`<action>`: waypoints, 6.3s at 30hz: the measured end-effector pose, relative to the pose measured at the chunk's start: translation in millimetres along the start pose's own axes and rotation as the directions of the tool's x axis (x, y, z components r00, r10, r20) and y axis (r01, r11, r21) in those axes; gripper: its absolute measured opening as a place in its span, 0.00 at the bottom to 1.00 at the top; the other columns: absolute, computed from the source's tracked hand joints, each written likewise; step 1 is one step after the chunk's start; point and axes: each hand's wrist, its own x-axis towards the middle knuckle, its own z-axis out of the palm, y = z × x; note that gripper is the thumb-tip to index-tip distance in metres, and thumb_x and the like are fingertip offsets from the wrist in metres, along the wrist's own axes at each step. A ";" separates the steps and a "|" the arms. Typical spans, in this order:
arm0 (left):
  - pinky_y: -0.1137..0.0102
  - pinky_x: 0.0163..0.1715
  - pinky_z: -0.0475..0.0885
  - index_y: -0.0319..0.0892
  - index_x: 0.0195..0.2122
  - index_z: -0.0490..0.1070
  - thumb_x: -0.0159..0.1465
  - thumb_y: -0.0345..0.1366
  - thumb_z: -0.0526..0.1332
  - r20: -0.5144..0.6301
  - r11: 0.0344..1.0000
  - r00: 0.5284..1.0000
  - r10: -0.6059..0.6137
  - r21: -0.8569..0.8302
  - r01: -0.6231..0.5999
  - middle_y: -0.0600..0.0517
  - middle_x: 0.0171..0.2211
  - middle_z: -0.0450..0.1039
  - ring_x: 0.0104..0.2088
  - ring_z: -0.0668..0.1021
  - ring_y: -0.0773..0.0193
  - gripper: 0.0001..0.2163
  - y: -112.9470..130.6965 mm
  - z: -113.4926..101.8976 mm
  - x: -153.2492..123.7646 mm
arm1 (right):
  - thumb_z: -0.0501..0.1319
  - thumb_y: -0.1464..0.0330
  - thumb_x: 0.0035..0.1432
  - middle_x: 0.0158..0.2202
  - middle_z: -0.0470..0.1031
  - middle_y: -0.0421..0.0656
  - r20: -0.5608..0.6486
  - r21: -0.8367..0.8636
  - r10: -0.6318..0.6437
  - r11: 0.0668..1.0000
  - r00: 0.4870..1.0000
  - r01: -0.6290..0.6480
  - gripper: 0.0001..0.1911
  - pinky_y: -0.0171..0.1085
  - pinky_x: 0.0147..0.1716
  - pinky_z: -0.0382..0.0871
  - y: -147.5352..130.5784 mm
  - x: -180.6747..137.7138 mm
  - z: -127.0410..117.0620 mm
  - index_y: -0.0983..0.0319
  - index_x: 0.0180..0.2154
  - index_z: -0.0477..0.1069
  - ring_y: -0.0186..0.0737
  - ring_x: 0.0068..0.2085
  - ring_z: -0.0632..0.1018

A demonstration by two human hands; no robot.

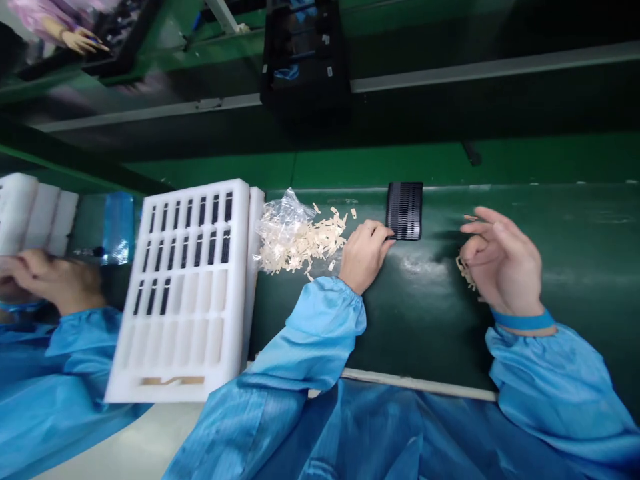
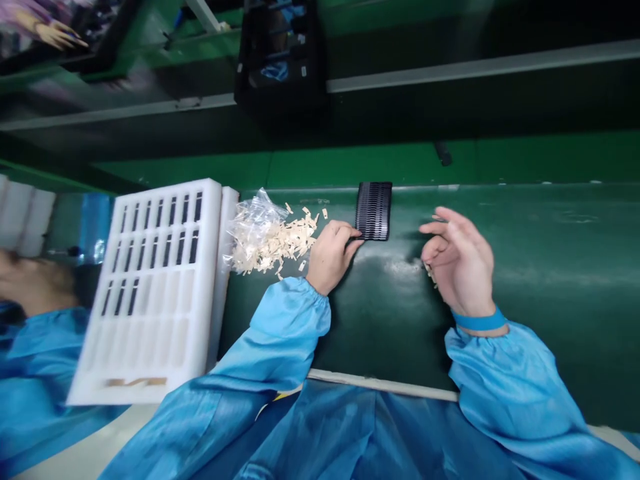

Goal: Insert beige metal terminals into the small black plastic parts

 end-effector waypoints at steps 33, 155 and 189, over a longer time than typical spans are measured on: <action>0.69 0.44 0.80 0.40 0.52 0.71 0.70 0.38 0.61 0.514 0.331 0.842 -0.167 -0.775 0.539 0.48 0.44 0.72 0.39 0.84 0.67 0.13 21.7 -20.2 -18.0 | 0.63 0.66 0.62 0.32 0.77 0.44 0.407 -0.896 -0.167 0.119 0.898 0.428 0.04 0.42 0.32 0.65 -10.7 2.5 -35.7 0.57 0.33 0.72 0.44 0.30 0.75; 0.69 0.39 0.74 0.43 0.38 0.69 0.68 0.46 0.63 -0.028 0.483 0.719 -0.694 -0.759 0.437 0.55 0.29 0.74 0.31 0.79 0.67 0.12 17.4 -20.7 -12.7 | 0.65 0.57 0.64 0.32 0.78 0.43 0.015 -0.573 -0.296 0.780 0.955 0.251 0.12 0.37 0.26 0.67 35.4 -26.9 16.9 0.58 0.40 0.77 0.35 0.26 0.72; 0.66 0.39 0.81 0.40 0.54 0.70 0.68 0.42 0.64 0.611 0.158 0.789 -0.066 -0.774 0.613 0.41 0.47 0.80 0.39 0.84 0.61 0.17 19.3 -4.3 -27.1 | 0.67 0.62 0.61 0.25 0.74 0.39 0.292 -0.639 -0.026 0.738 0.956 0.215 0.07 0.34 0.22 0.65 36.2 -33.9 18.7 0.58 0.34 0.73 0.35 0.24 0.73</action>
